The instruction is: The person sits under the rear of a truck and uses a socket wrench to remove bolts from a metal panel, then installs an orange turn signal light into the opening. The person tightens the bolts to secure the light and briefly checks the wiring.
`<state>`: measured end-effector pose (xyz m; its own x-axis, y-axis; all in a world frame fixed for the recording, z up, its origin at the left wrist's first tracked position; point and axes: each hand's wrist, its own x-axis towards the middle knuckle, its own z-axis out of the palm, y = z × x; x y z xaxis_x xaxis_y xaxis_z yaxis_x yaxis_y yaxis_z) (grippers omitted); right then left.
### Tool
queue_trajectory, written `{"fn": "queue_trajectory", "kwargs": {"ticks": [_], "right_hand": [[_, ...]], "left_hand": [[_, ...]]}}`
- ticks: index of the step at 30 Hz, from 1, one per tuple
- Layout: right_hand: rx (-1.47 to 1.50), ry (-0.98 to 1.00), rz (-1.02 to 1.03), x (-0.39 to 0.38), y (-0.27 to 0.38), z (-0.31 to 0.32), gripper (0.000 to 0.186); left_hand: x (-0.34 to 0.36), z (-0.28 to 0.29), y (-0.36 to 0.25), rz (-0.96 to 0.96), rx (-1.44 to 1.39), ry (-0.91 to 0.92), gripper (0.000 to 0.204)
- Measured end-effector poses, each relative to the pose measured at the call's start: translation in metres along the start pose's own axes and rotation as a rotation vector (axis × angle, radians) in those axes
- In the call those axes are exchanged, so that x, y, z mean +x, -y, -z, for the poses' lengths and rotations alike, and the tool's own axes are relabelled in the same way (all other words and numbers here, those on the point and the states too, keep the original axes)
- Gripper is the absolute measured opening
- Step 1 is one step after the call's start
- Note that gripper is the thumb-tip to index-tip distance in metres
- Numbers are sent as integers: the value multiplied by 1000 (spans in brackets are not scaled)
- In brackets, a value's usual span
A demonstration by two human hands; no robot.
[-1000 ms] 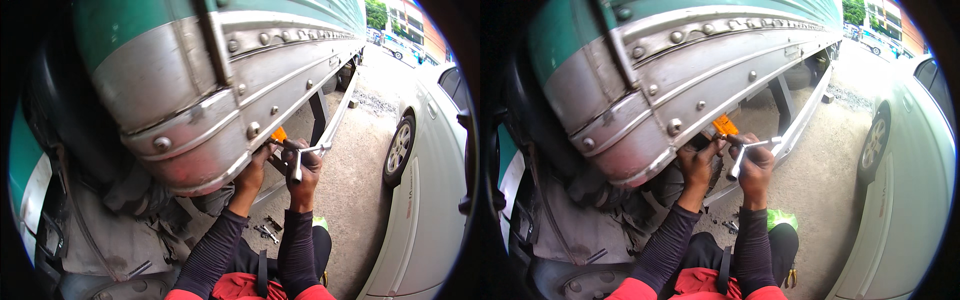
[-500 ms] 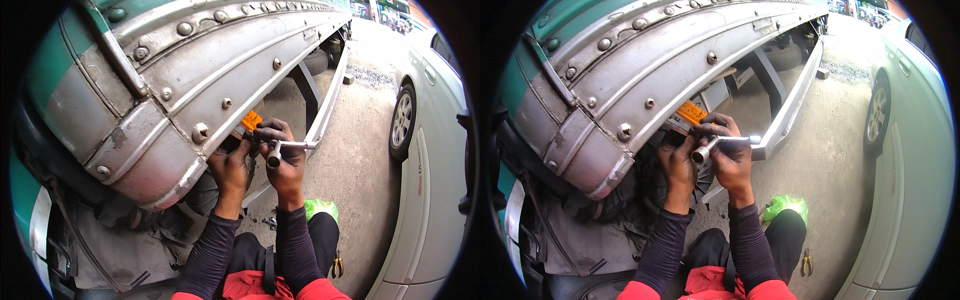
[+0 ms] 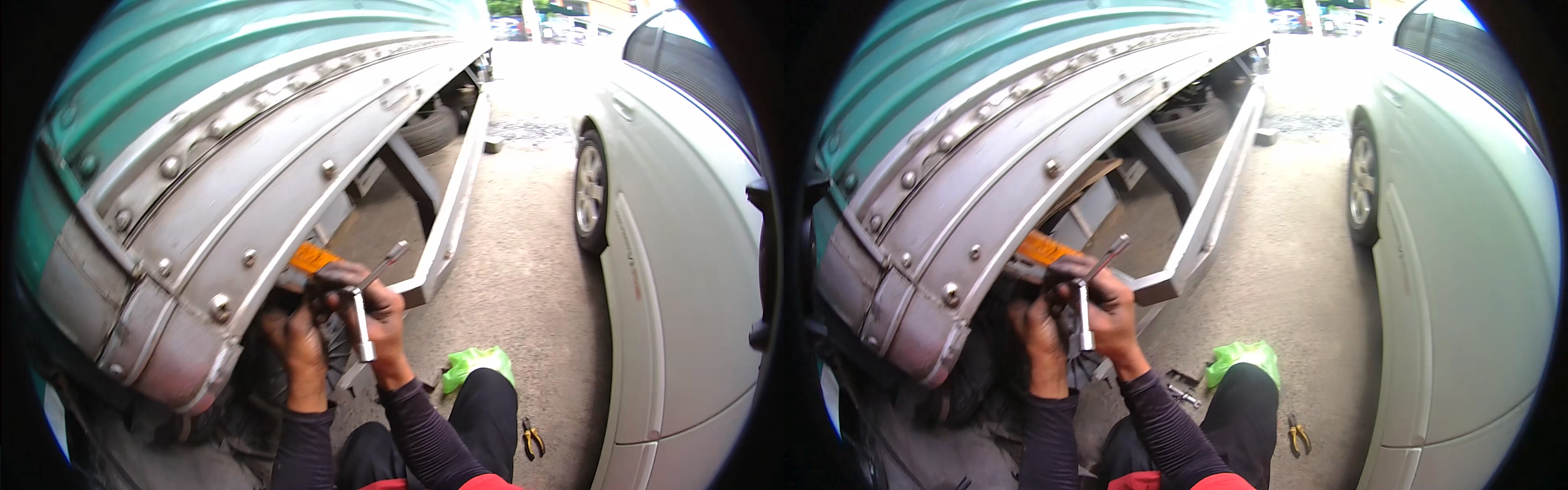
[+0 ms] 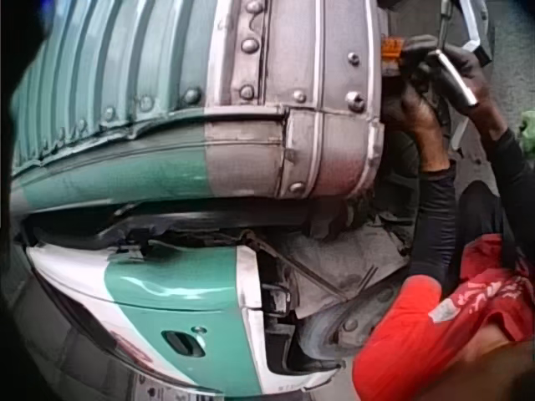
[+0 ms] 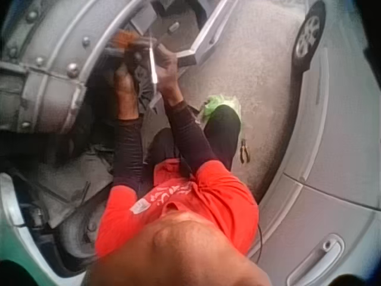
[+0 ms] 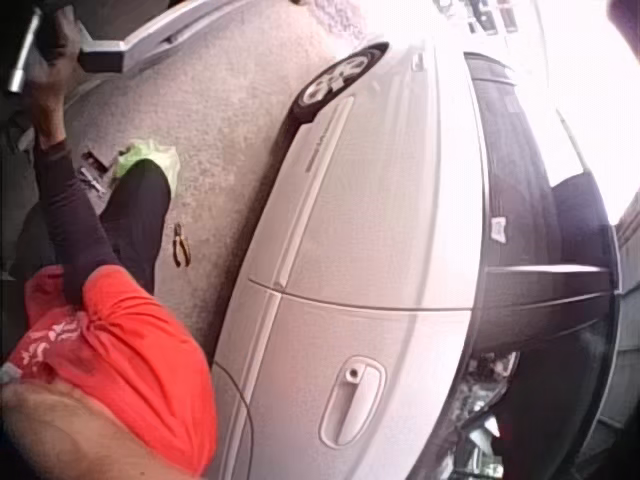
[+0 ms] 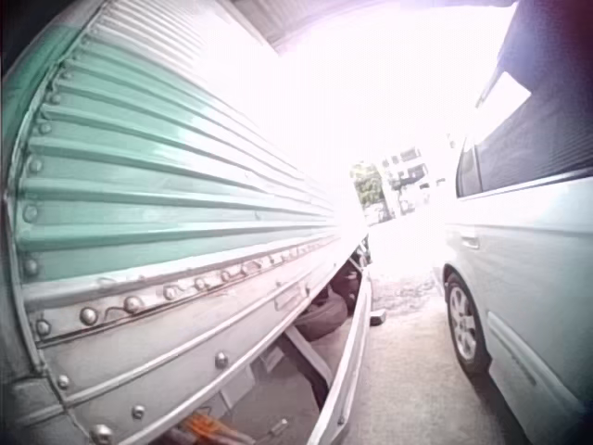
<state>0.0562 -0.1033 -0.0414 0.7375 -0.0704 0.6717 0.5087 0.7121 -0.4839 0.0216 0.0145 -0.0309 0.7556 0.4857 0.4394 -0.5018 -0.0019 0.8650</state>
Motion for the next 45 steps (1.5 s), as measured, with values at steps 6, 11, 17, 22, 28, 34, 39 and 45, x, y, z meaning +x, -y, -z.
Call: {"fn": "queue_trajectory", "kwargs": {"ticks": [6,11,17,22,28,34,39,45], "right_hand": [[-32,-188,17,6,-2,-16,19],[18,-77,-36,8,22,-20,14],[8,-76,15,1,-1,-5,18],[10,-102,53,2,-16,-9,23],[73,-41,7,-1,-7,-6,32],[-37,-149,66,6,-9,-18,16],[-53,-70,-16,3,8,-17,26],[-13,-162,79,-2,-10,-13,23]], "left_hand": [[-2,-11,1,-124,-74,99,22],[3,-2,7,-146,-115,82,22],[-2,-10,-4,-111,80,25,25],[0,-3,0,-122,-114,144,25],[-4,-16,-15,-78,-112,104,27],[-6,-12,-6,-142,-37,105,24],[-7,-10,-9,-124,-43,75,24],[-12,-31,-19,-132,-33,-6,15]]}}
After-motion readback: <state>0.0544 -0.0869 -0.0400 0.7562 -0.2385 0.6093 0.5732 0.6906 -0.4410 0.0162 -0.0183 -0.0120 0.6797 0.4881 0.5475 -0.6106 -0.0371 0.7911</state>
